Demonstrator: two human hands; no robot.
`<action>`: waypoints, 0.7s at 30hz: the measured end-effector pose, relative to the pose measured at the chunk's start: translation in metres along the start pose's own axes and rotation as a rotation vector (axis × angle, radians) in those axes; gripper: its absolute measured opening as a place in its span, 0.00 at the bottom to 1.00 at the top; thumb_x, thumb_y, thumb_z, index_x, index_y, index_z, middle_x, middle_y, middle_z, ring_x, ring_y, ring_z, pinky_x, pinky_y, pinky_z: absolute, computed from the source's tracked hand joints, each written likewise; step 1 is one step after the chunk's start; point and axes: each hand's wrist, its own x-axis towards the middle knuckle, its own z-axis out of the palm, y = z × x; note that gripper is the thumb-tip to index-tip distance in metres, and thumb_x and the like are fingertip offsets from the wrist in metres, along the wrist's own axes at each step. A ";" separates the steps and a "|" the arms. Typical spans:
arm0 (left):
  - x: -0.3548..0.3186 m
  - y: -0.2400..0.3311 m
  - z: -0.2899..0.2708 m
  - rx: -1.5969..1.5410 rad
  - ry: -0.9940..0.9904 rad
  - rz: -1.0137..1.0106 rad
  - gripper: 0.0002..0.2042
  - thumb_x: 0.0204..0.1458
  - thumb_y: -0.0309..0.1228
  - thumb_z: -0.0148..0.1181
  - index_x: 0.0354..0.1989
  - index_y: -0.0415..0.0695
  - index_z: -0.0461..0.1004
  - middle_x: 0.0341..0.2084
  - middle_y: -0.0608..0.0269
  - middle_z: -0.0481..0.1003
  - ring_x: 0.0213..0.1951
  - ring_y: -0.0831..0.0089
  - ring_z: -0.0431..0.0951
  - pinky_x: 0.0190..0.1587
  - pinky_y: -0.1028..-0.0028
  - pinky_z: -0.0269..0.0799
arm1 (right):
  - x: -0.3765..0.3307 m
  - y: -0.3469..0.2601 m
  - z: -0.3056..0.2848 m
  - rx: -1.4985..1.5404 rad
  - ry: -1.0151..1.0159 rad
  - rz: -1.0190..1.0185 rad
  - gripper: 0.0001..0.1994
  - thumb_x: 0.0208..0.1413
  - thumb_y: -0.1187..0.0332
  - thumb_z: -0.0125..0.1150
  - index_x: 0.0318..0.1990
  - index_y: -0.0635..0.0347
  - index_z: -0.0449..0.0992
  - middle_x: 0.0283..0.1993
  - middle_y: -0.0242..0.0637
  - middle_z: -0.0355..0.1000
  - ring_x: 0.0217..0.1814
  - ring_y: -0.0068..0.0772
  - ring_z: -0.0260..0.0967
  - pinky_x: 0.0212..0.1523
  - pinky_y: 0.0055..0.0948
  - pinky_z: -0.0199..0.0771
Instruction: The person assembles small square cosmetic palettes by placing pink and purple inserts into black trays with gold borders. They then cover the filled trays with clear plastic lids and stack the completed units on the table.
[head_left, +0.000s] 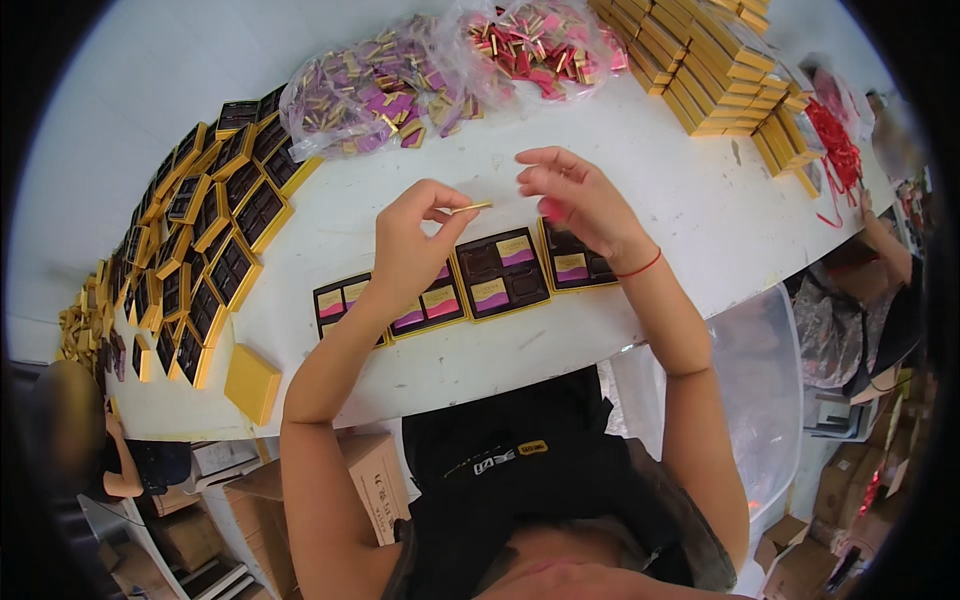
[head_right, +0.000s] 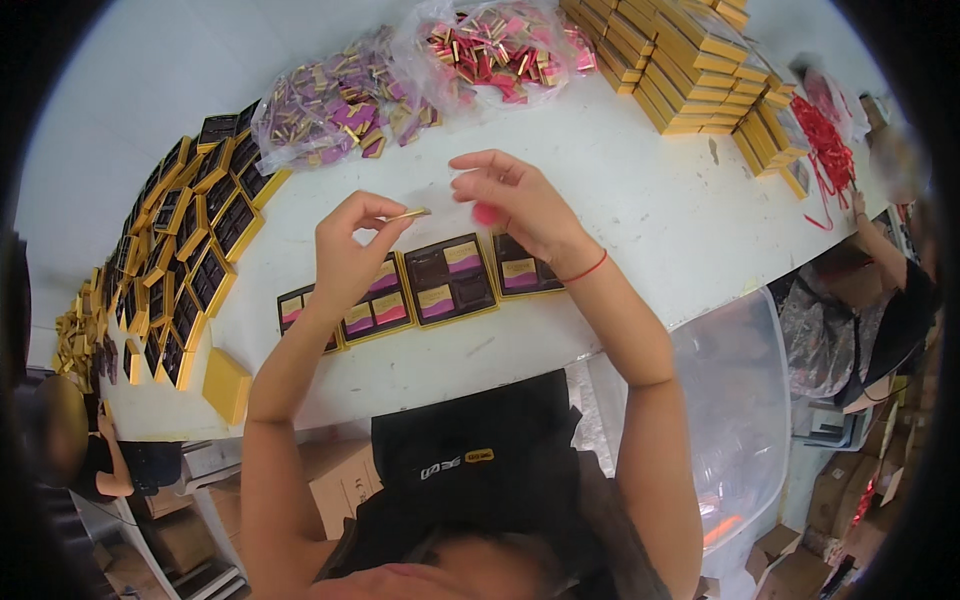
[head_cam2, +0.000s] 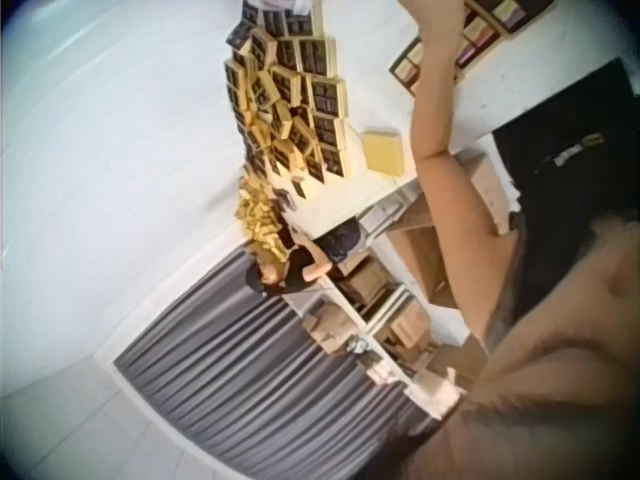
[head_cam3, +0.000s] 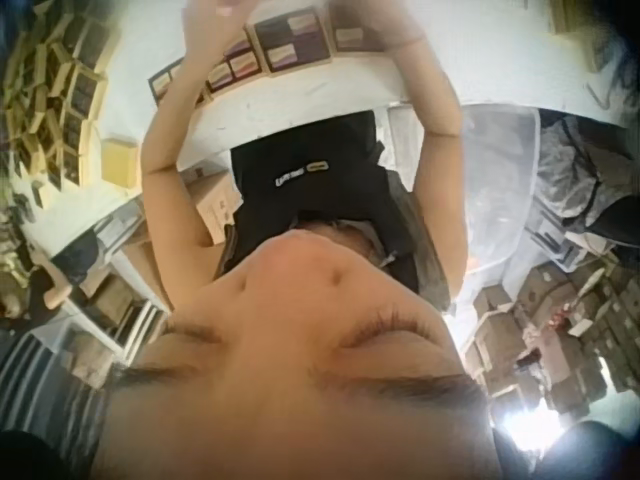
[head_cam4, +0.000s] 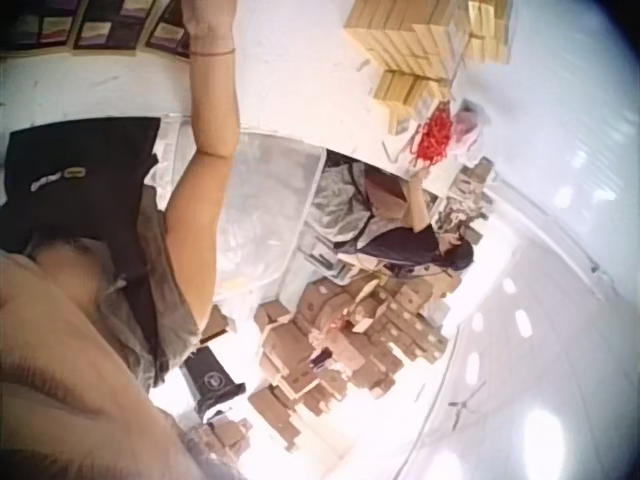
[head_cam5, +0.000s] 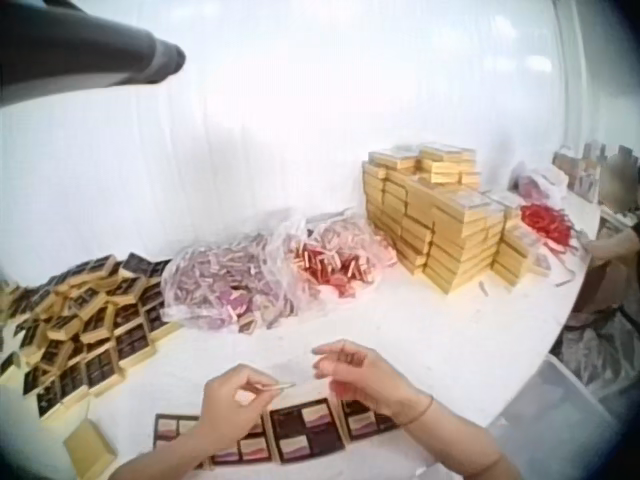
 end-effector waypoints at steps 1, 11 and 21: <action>-0.004 0.000 -0.001 0.082 0.044 0.104 0.07 0.47 0.20 0.68 0.32 0.42 0.76 0.31 0.62 0.78 0.34 0.74 0.80 0.36 0.76 0.74 | 0.002 -0.005 -0.008 0.078 0.062 0.039 0.15 0.60 0.68 0.63 0.52 0.62 0.73 0.37 0.30 0.72 0.33 0.16 0.69 0.32 0.14 0.71; -0.033 -0.013 0.001 0.433 0.222 0.680 0.08 0.42 0.20 0.70 0.29 0.45 0.76 0.32 0.61 0.77 0.23 0.72 0.73 0.23 0.78 0.69 | 0.000 -0.026 -0.002 0.845 0.613 -0.001 0.16 0.68 0.57 0.51 0.46 0.64 0.70 0.40 0.38 0.70 0.34 0.22 0.69 0.23 0.14 0.63; -0.016 -0.018 -0.005 -0.404 -0.257 -0.246 0.09 0.51 0.20 0.64 0.36 0.38 0.69 0.31 0.62 0.77 0.36 0.77 0.79 0.37 0.77 0.73 | 0.009 0.003 -0.039 0.756 0.414 -0.023 0.22 0.68 0.53 0.47 0.56 0.64 0.63 0.53 0.46 0.66 0.44 0.33 0.69 0.25 0.18 0.67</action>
